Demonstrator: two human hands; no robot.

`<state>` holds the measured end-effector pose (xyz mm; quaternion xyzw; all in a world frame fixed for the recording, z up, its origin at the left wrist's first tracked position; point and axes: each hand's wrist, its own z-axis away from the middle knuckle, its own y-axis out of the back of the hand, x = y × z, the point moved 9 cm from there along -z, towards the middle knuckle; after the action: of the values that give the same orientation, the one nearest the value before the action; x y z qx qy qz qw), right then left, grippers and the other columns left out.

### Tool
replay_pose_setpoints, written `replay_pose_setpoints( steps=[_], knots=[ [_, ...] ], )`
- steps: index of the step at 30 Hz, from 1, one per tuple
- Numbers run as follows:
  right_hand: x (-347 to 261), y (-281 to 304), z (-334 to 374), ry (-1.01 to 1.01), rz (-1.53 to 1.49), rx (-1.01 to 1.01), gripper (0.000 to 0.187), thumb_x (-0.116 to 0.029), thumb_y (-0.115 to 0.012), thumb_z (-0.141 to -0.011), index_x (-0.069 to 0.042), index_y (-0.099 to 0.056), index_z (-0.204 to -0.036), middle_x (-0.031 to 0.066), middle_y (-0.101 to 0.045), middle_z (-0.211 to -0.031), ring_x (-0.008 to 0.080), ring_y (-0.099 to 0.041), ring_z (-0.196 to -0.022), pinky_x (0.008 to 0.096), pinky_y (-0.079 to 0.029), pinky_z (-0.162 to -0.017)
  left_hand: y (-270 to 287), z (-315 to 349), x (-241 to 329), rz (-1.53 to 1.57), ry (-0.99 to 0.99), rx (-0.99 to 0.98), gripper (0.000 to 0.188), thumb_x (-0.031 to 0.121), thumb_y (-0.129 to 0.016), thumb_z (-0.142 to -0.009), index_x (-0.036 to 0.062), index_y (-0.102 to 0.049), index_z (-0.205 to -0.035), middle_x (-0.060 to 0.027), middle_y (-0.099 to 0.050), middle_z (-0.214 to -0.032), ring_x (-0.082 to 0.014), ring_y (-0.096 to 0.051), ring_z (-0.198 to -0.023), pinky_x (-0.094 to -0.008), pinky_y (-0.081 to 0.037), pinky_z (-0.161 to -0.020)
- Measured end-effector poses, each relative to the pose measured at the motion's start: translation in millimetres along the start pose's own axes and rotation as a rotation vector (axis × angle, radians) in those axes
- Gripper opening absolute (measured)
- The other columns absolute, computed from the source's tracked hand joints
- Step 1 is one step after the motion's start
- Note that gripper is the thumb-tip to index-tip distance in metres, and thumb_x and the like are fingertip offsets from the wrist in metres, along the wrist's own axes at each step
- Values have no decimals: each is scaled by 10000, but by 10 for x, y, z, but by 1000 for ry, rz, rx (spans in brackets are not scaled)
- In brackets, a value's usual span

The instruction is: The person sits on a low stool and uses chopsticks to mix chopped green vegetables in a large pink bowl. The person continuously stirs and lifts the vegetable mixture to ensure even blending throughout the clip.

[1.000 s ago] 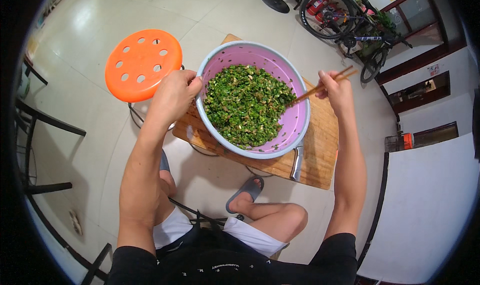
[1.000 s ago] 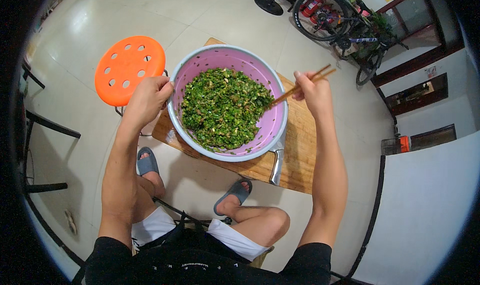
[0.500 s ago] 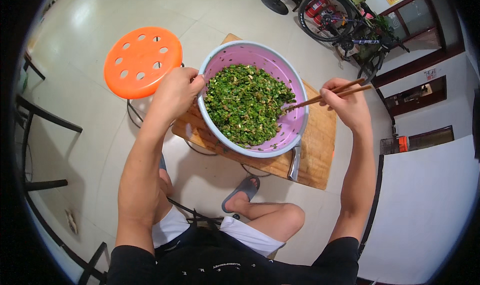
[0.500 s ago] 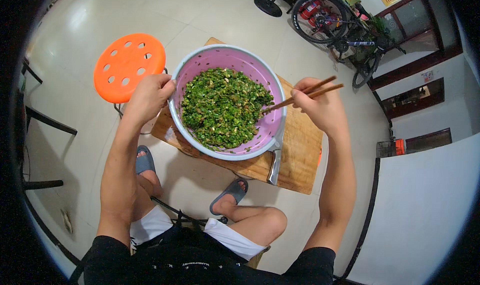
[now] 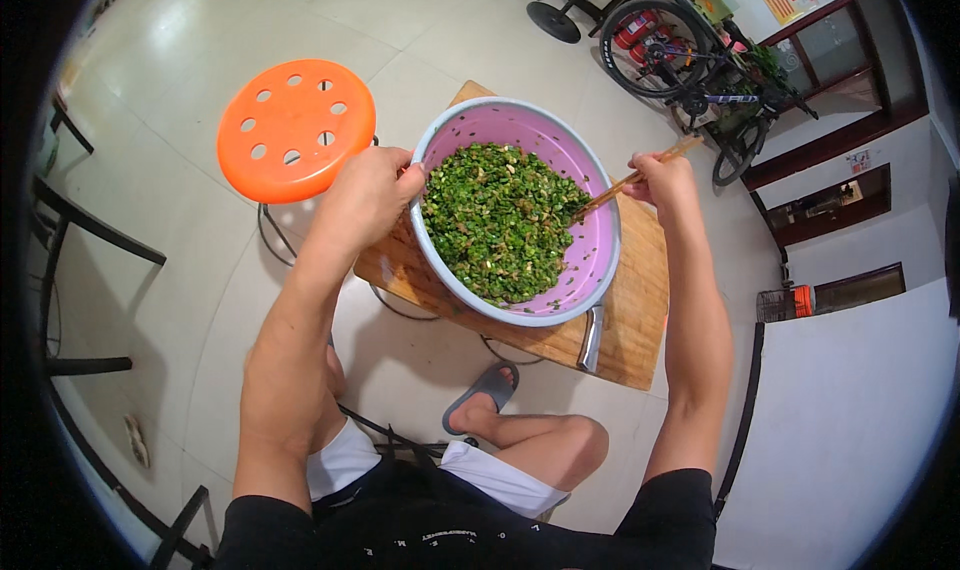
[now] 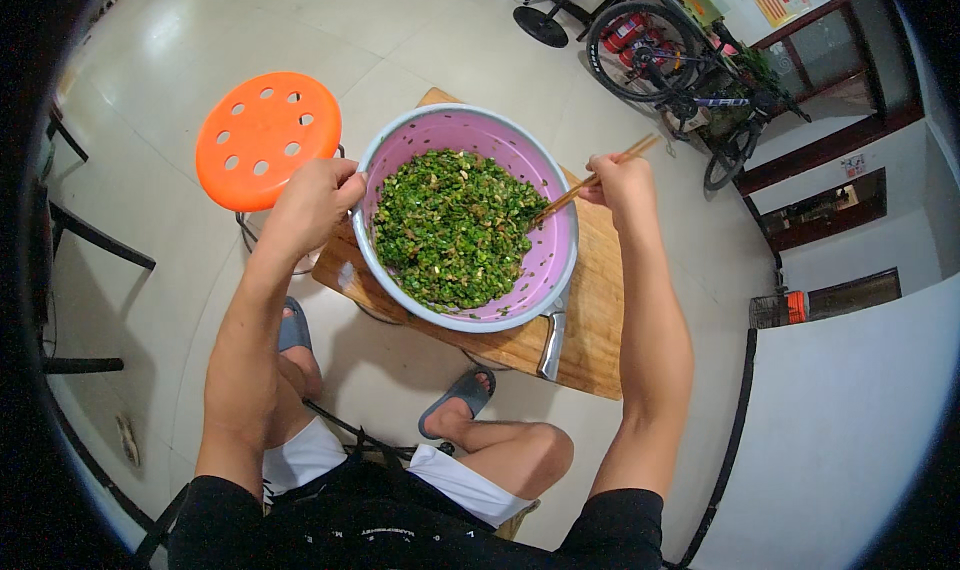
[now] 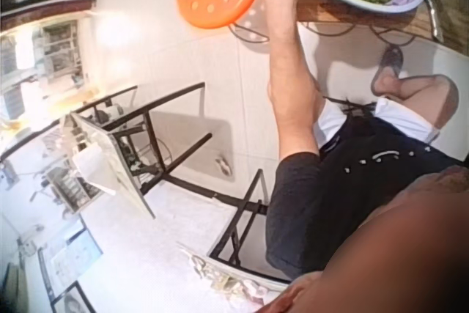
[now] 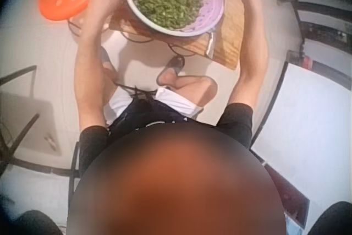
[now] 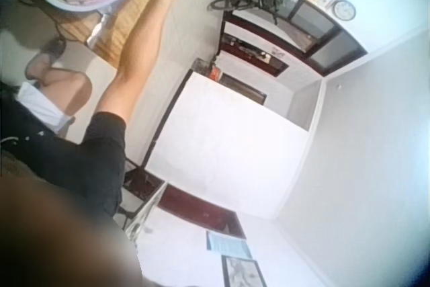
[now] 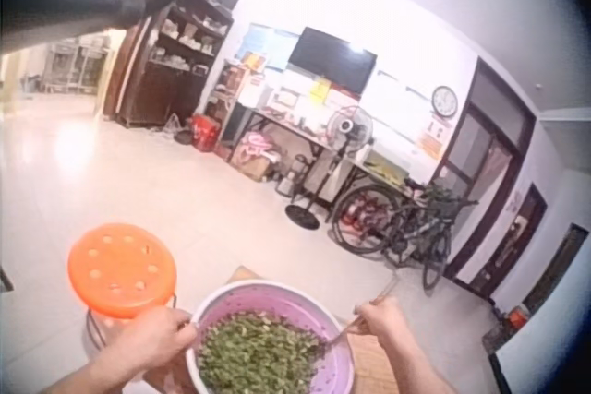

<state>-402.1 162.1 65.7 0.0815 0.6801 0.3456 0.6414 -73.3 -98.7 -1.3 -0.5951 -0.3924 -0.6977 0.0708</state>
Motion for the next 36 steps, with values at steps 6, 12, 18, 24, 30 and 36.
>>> replay_pose_setpoints(
  steps=[6, 12, 18, 24, 30, 36],
  knots=[
    [-265, -358, -361, 61, 43, -18, 180, -82, -656, -878, 96, -684, -881, 173, -694, -712, 236, -711, -538, 306, -620, -509, 9, -1, 14, -43, -23, -3, 346, 234, -576, -940, -91, -594, -825, -185, -502, -624, -238, -497, -566, -408, -449, -595],
    [-763, -888, -582, 219, 118, -35, 200, -116, -690, -884, 83, -688, -881, 144, -698, -711, 207, -704, -545, 319, -636, -544, -15, -12, 1, -72, 21, -44, 384, 292, -564, -960, -68, -692, -921, -268, -644, -735, -421, -657, -708, -492, -528, -731],
    [-1372, -1772, 91, 506, 159, -257, 256, -215, -722, -917, 33, -742, -981, 110, -741, -731, 187, -734, -638, 330, -587, -619, -6, -26, -10, -65, 17, -49, 371, 284, -560, -958, -60, -700, -963, -263, -649, -736, -419, -664, -716, -490, -529, -733],
    [-1359, -1781, 1308, 683, 323, -758, 221, -187, -667, -997, 24, -710, -948, 102, -711, -753, 192, -710, -707, 362, -559, -666, 32, 11, 5, -17, 21, -59, 361, 257, -557, -946, -83, -670, -906, -266, -626, -710, -412, -643, -683, -500, -514, -711],
    [-1167, -622, 1070, 466, -36, -418, 186, -145, -620, -1018, 34, -653, -980, 99, -694, -753, 172, -723, -648, 273, -584, -561, 23, 3, -5, -26, 2, -20, 353, 240, -561, -933, -91, -654, -855, -289, -627, -725, -434, -632, -673, -518, -510, -710],
    [-592, -202, 271, 276, 43, -46, 195, -132, -617, -959, 59, -652, -975, 141, -707, -748, 201, -721, -598, 286, -595, -531, -9, -3, -2, -38, 11, -4, 353, 242, -562, -931, -89, -664, -867, -286, -625, -717, -432, -639, -678, -518, -517, -718]
  ],
)
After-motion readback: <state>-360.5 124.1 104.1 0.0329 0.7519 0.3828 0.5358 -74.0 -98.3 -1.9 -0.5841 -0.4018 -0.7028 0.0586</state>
